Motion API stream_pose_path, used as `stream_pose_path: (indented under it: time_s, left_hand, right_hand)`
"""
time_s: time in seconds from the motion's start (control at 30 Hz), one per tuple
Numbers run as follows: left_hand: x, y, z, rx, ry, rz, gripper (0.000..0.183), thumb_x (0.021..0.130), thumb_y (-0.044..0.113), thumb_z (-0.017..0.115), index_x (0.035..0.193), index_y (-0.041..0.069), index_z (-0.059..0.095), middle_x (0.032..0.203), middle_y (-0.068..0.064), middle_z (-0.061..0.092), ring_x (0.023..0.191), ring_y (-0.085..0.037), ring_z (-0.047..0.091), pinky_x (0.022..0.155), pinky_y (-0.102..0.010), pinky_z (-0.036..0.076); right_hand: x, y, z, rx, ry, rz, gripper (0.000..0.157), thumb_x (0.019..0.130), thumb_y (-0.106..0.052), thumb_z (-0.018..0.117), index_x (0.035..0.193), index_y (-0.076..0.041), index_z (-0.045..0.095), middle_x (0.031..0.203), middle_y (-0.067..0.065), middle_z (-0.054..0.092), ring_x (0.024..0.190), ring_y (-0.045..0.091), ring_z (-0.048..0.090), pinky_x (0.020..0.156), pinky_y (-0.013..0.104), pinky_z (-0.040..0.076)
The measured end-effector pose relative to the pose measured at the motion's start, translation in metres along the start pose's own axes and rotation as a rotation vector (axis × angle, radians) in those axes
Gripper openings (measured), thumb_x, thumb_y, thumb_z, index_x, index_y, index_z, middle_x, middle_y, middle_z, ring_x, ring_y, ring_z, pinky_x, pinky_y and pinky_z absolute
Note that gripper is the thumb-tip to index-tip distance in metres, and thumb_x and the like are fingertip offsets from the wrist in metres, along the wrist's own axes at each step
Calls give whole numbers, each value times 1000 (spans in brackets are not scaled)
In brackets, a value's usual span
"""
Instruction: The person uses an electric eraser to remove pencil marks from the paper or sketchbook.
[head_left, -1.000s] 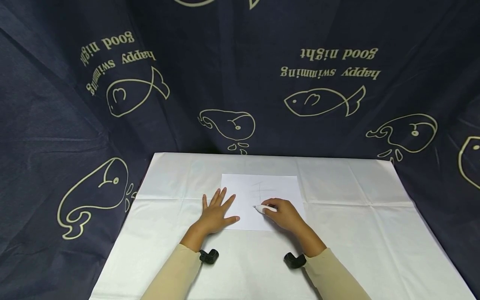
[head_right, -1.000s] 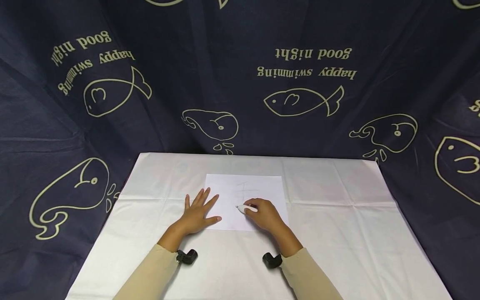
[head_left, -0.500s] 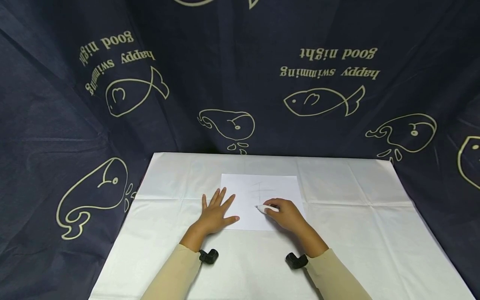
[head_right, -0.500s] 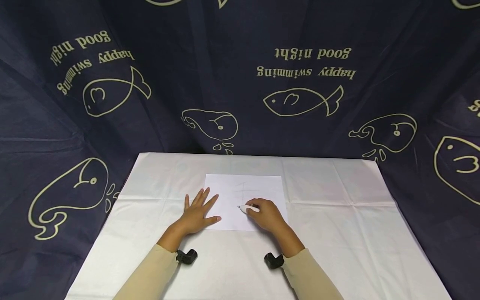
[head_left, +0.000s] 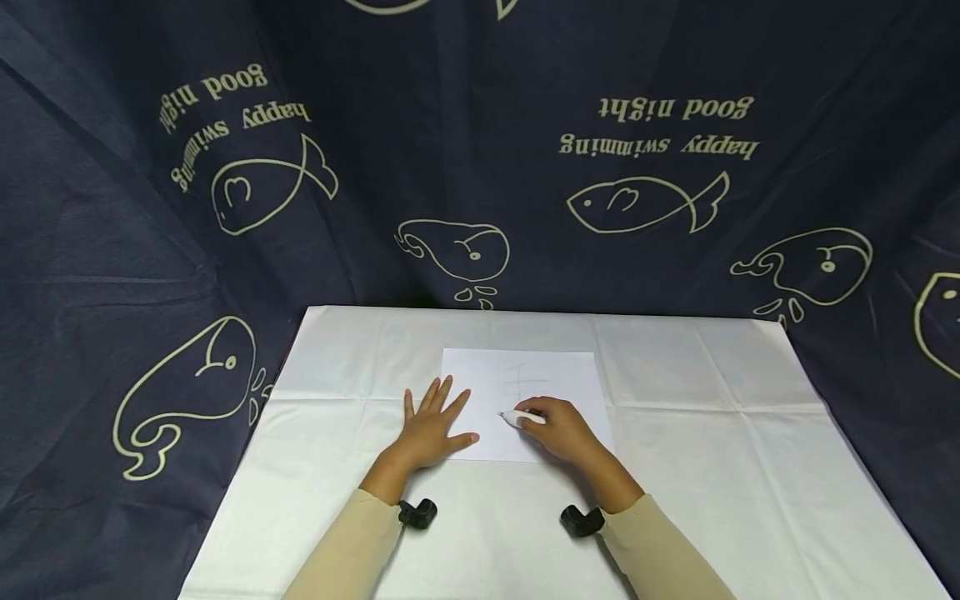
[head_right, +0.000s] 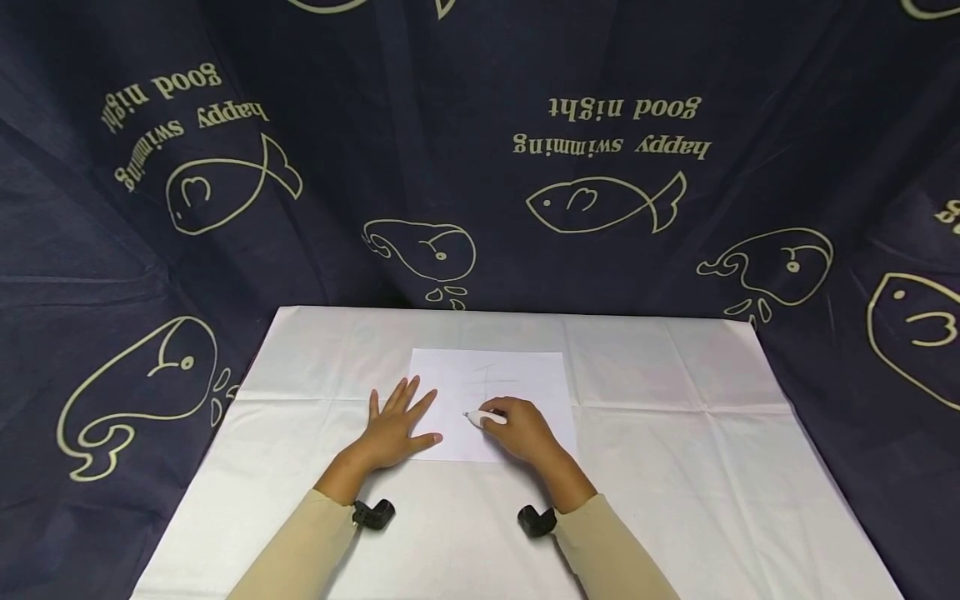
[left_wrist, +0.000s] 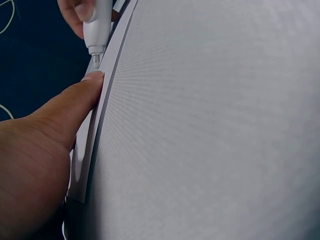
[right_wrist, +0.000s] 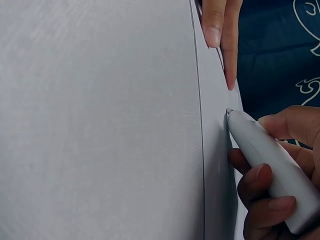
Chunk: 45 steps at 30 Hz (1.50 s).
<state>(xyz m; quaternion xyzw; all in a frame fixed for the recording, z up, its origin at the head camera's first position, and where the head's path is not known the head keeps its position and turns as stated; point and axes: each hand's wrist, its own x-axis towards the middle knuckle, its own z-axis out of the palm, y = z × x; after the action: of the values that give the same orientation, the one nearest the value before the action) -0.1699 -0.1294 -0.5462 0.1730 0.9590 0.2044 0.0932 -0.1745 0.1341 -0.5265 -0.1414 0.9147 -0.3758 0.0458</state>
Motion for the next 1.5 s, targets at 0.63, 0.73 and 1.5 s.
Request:
stream_pose_path:
  time_s: [0.63,0.73,1.5]
  left_hand:
    - [-1,1,-3,-14,6,2,81,95,60,58,161,25,28,172,-12,5,160,-35,-1,118,-73,-11]
    - [-1,0,-3,-17,7,4,81,95,60,58,161,25,29,172,-12,5,160,-35,-1,118,-73,-11]
    - [-2,2,-3,-23,6,9,80,95,60,59,161,25,29,172,-12,6,160,-35,-1,118,-73,-10]
  right_hand:
    - [-7,17,-22,-18,40,84,22,94,-22,70,114,-16,76,123,14,73,117,38,67,102,55,51]
    - [-8,19,-22,-22,39,86,22,94,-22,70,114,-15,76,123,14,73,117,37,67,101,55,51]
    - [-9,18,-19,-24,27,67,22,95,-22,70,115,-15,76,121,13,73,115,36,68,99,55,52]
